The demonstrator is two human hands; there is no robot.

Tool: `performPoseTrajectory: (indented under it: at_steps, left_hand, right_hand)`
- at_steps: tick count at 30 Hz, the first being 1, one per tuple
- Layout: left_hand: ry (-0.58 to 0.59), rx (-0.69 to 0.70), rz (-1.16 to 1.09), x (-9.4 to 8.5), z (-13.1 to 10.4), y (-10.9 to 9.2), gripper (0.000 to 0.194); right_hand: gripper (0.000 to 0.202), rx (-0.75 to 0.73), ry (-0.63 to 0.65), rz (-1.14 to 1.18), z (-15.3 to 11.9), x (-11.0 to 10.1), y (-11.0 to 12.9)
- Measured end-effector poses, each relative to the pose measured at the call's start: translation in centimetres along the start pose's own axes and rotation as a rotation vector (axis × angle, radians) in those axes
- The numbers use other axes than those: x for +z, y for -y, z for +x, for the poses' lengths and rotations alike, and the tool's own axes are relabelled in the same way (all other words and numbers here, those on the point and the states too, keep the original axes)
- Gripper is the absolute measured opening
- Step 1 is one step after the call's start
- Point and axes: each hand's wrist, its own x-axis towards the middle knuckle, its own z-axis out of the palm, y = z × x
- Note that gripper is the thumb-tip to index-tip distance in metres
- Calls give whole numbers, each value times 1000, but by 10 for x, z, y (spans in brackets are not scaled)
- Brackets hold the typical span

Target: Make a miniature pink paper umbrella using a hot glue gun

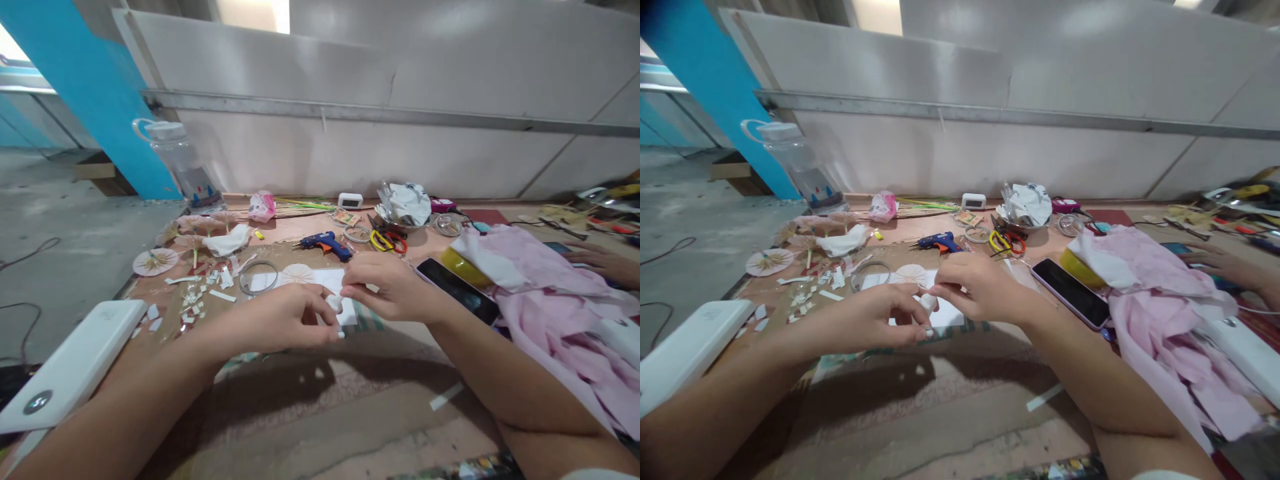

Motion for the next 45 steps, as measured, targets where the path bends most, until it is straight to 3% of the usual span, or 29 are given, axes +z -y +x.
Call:
performPoseTrajectory:
  at_steps: [4, 7, 10, 14, 18, 22, 25, 28, 30, 34, 37, 40, 45]
  left_hand:
    - [196, -51, -160, -10, -7, 2, 21]
    - [158, -59, -200, -14, -7, 4, 22]
    - [32, -64, -146, -15, -3, 2, 26]
    - [-42, -86, -33, -14, 2, 7, 30]
    - [-69, -124, 19, -12, 5, 19, 31]
    - [-129, -169, -3, -11, 6, 21, 28]
    - [-194, -101, -27, -9, 7, 16, 26]
    - [-241, 4, -25, -4, 8, 14, 20]
    - [-267, 87, -3, 1, 10, 16, 19]
    - [-359, 201, 91, 10, 13, 25, 17]
    - [-492, 225, 203, 16, 16, 37, 17]
    - [-543, 233, 331, 23, 22, 53, 17]
    - [-595, 283, 490, 36, 34, 78, 13]
  right_hand:
    - [34, 13, -41, 97, -10, -24, -1]
    - [34, 218, -323, 76, -21, -46, -18]
    - [31, 417, -119, -85, -21, -41, -47]
    - [15, 487, 196, -104, -12, 3, -74]
    - [21, 509, 312, -104, -8, 32, -77]
    - [39, 559, 128, 37, -8, 29, -71]
    - [43, 499, -14, 455, -8, 34, -63]
    - [60, 328, 51, 898, -7, 57, -53]
    - [60, 277, 112, 1046, -7, 74, -49]
    - [47, 346, 76, 1041, -8, 87, -50]
    - [36, 517, -93, 931, -13, 78, -52]
    - [29, 672, -246, 915, -19, 68, -50]
    - [30, 758, -233, 979, -25, 76, -37]
